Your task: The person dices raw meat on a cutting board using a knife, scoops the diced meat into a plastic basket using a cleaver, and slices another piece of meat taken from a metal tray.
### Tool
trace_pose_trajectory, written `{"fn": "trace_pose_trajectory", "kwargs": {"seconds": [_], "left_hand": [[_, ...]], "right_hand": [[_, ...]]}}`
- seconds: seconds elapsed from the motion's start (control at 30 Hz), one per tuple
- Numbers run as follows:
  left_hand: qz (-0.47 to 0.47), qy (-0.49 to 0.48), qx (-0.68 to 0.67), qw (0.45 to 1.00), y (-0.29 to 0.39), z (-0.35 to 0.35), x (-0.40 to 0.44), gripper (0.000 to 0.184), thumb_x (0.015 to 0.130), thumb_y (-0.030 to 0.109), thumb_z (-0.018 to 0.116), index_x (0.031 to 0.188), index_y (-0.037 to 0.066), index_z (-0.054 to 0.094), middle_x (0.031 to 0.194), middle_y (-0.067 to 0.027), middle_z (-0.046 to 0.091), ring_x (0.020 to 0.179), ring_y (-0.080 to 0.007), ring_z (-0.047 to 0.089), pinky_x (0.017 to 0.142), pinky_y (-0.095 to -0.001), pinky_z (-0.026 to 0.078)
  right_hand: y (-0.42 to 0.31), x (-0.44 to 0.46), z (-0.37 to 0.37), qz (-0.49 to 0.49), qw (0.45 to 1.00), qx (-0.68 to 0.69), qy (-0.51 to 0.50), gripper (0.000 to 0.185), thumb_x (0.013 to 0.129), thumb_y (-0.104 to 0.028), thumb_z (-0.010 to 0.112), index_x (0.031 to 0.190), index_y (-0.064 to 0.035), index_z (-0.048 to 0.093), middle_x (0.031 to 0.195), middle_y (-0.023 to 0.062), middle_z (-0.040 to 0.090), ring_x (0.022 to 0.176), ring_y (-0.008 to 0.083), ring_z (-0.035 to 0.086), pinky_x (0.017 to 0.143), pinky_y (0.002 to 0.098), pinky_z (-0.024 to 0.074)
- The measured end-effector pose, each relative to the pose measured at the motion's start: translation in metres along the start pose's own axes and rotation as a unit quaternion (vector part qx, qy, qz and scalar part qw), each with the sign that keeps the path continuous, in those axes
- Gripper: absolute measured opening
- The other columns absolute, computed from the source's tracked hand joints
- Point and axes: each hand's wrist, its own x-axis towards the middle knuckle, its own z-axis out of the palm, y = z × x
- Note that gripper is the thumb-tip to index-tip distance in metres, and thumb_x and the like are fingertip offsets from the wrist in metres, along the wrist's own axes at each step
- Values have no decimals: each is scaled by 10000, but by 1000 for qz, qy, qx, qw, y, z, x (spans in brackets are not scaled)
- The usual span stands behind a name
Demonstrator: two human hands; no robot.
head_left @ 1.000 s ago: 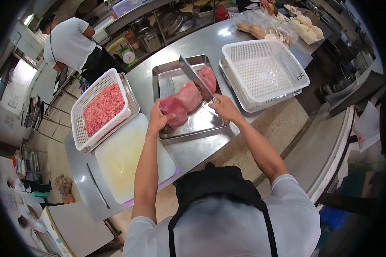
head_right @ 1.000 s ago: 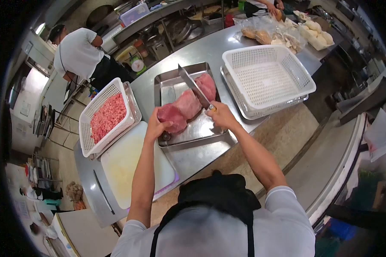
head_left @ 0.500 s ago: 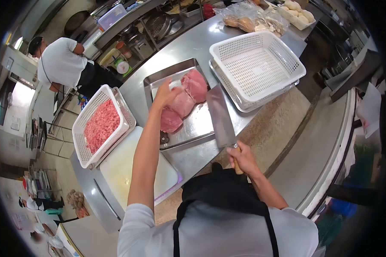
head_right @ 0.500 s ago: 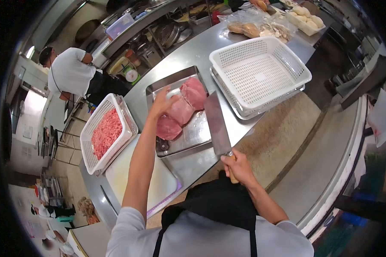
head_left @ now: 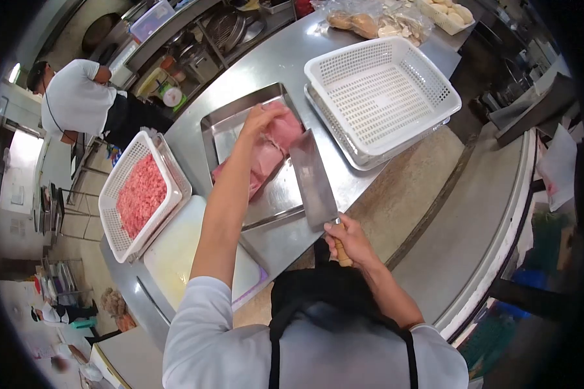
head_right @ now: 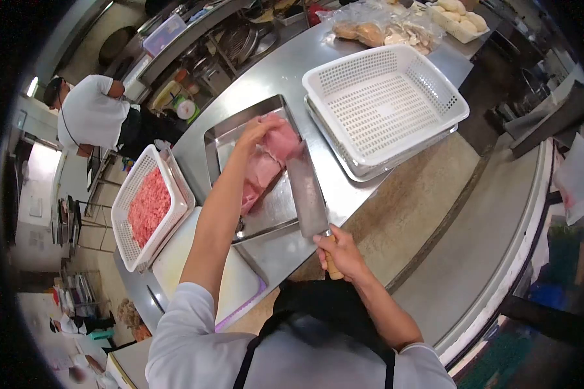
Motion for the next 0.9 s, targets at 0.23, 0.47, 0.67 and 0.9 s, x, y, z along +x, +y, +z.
{"fn": "trace_pose_trajectory", "kwargs": {"seconds": [0.23, 0.47, 0.67, 0.9], "left_hand": [[132, 63, 173, 974, 2, -9, -30, 751, 647, 423, 946, 1111, -60, 607, 872, -112, 651, 823, -186, 645, 714, -341, 527], [158, -6, 169, 973, -17, -6, 17, 868, 715, 553, 882, 1292, -21, 583, 1018, -193, 716, 930, -285, 701, 819, -396, 557], [71, -50, 327, 941, 22, 20, 42, 719, 652, 500, 885, 1157, 12, 731, 1065, -170, 755, 919, -313, 725, 834, -430, 576], [7, -63, 106, 992, 20, -14, 20, 254, 776, 247, 818, 916, 55, 727, 845, -42, 690, 744, -163, 656, 631, -343, 556]], "right_hand": [[12, 12, -2, -10, 1000, 12, 0, 243, 1004, -187, 663, 1179, -30, 603, 692, 33, 573, 513, 112, 535, 469, 257, 446], [5, 6, -2, 6, 1000, 19, 5, 194, 1017, -194, 643, 1134, -46, 596, 681, 28, 563, 499, 111, 532, 458, 248, 443], [9, 4, -1, 17, 995, 103, -7, 243, 1013, -184, 657, 1200, -40, 600, 692, 32, 560, 514, 113, 526, 465, 253, 454], [13, 18, 4, -9, 995, 93, -27, 244, 998, -200, 676, 1171, -53, 588, 694, 32, 565, 517, 114, 535, 467, 251, 459]]}}
